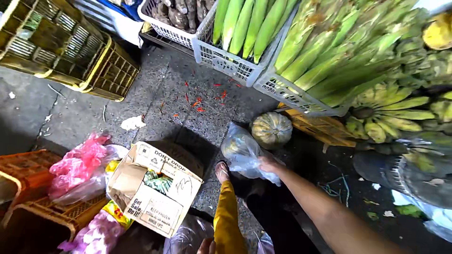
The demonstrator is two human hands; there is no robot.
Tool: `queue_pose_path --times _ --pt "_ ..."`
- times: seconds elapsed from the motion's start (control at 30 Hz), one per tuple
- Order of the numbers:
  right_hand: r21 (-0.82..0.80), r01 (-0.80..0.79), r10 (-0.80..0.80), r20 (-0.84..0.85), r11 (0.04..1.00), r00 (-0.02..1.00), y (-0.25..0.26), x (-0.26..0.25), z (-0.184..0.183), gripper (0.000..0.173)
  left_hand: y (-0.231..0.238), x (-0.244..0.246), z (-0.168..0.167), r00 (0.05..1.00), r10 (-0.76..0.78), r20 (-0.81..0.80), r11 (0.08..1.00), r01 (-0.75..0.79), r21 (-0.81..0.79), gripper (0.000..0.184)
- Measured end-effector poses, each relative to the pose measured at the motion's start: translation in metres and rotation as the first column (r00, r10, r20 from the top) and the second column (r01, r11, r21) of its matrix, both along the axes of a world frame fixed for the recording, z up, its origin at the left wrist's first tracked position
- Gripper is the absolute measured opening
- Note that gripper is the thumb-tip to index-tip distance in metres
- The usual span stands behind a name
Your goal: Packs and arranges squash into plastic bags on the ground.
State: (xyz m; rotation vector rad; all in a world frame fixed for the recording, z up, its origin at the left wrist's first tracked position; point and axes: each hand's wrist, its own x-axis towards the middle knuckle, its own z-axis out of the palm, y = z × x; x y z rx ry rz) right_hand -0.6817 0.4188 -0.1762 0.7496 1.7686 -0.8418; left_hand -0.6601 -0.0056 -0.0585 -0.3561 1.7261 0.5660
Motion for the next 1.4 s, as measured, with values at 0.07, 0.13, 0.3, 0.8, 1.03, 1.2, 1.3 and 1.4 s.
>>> queue_pose_path --times 0.07,0.13,0.3,0.8,1.03,1.2,1.3,1.4 --pt "-0.053 -0.053 0.052 -0.023 0.997 0.998 -0.007 0.032 0.001 0.056 0.012 -0.007 0.007 0.996 -0.085 -0.024 0.996 0.085 0.014 0.037" --pt "-0.059 -0.087 0.083 -0.061 0.994 0.995 -0.013 0.047 0.009 0.053 0.023 -0.015 0.010 0.993 -0.111 -0.041 0.993 0.113 0.037 0.036" --pt "-0.055 -0.048 0.046 -0.042 0.997 0.998 -0.016 0.023 0.027 0.045 0.042 -0.037 0.009 0.979 -0.188 -0.078 0.976 0.195 0.094 0.038" --pt "-0.008 -0.024 0.022 -0.162 1.000 0.987 0.051 -0.031 0.032 0.040 0.277 -0.048 -0.093 0.831 -0.403 -0.383 0.719 0.547 0.429 0.048" --pt "0.000 0.227 -0.197 -0.497 0.974 0.845 0.077 -0.042 -0.016 0.025 0.305 -0.070 -0.186 0.811 -0.523 -0.260 0.684 0.582 0.439 0.057" --pt "0.135 0.225 -0.066 -0.705 0.965 0.706 0.094 -0.049 -0.019 0.039 0.328 -0.104 -0.193 0.652 -0.655 -0.383 0.649 0.744 0.157 0.048" --pt "0.279 0.402 0.076 -0.889 0.872 0.453 0.116 -0.033 -0.018 0.037 0.338 -0.145 -0.201 0.626 -0.607 -0.491 0.694 0.718 0.057 0.051" --pt "0.274 0.431 -0.054 -0.791 0.860 0.610 0.127 -0.009 -0.031 0.042 0.348 -0.160 -0.232 0.513 -0.677 -0.527 0.613 0.790 -0.018 0.069"
